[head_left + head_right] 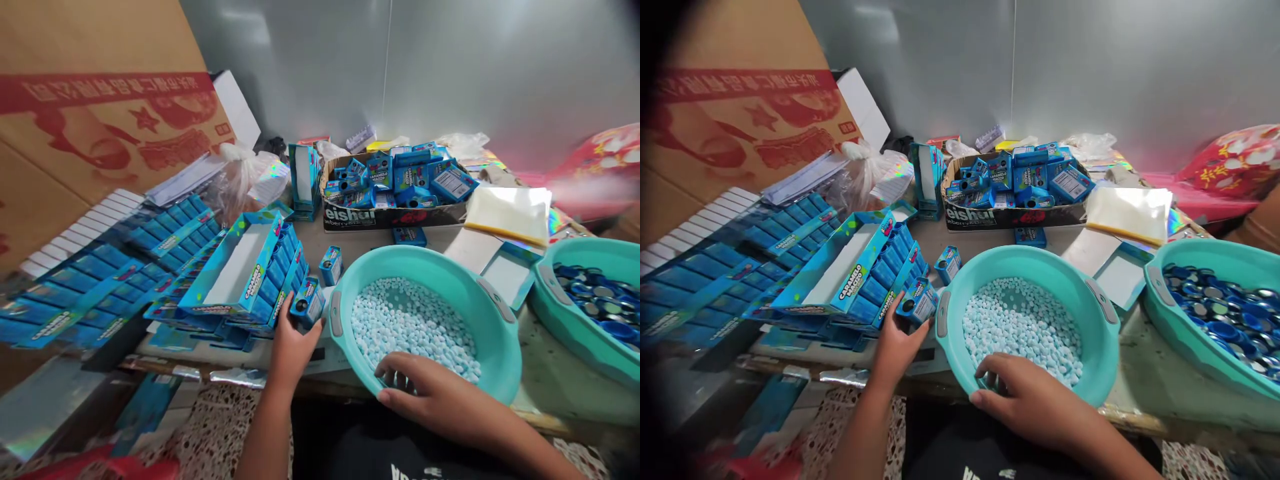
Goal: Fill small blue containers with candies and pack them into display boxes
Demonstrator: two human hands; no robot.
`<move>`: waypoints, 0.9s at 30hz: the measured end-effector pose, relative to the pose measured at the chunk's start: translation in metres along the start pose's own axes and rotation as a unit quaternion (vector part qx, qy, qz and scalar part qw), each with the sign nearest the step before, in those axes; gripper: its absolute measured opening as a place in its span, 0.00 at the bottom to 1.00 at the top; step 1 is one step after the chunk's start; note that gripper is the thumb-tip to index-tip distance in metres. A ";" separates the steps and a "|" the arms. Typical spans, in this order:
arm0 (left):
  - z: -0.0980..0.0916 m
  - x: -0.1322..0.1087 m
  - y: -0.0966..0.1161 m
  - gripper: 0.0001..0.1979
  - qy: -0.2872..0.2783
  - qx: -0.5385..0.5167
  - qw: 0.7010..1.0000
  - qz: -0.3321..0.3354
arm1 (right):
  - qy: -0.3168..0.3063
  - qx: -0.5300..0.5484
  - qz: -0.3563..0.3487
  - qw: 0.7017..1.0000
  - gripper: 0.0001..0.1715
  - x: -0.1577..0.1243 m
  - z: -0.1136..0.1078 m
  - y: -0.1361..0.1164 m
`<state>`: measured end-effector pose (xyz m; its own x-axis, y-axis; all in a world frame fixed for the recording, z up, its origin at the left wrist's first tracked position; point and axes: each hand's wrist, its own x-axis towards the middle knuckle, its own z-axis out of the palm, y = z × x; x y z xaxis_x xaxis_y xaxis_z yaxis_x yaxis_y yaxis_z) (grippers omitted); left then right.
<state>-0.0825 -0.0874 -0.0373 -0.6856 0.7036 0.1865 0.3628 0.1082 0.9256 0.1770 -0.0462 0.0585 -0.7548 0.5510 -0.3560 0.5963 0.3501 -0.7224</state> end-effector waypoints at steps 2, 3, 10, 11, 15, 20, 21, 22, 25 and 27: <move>-0.009 -0.008 0.012 0.47 -0.009 -0.024 1.000 -0.011 | 0.001 -0.007 0.004 1.000 0.15 0.000 0.001 -0.001; -0.014 -0.011 0.019 0.47 -0.009 -0.035 0.999 0.003 | 0.001 -0.010 0.005 1.000 0.14 0.000 0.001 -0.001; -0.041 -0.016 0.060 0.32 0.006 -0.065 0.995 0.069 | 0.006 -0.010 -0.006 1.000 0.13 -0.001 0.003 0.000; -0.042 -0.015 0.061 0.31 0.012 -0.068 0.995 0.074 | 0.010 -0.010 -0.011 1.000 0.13 -0.001 0.003 0.001; -0.044 -0.011 0.060 0.26 0.020 -0.056 0.995 0.077 | 0.025 -0.018 -0.021 0.999 0.15 -0.001 0.005 0.004; -0.043 -0.010 0.055 0.25 0.006 -0.042 0.997 0.058 | 0.035 -0.023 -0.017 0.999 0.17 0.002 0.005 0.006; -0.043 -0.010 0.054 0.25 0.003 -0.039 0.998 0.058 | 0.035 -0.025 -0.017 0.999 0.17 0.002 0.004 0.006; -0.043 -0.010 0.054 0.25 0.000 -0.033 0.998 0.060 | 0.035 -0.027 -0.017 0.999 0.18 0.002 0.004 0.005; -0.044 -0.011 0.055 0.26 -0.006 -0.013 0.998 0.063 | 0.037 -0.029 -0.013 0.999 0.18 0.002 0.003 0.003; -0.045 -0.013 0.058 0.27 -0.008 -0.017 0.998 0.063 | 0.042 -0.029 -0.012 0.999 0.18 0.001 0.003 0.003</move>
<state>-0.0811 -0.1217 0.0284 -0.6259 0.7210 0.2974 0.4235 -0.0061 0.9059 0.1772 -0.0467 0.0543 -0.7445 0.6031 -0.2864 0.5955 0.4058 -0.6934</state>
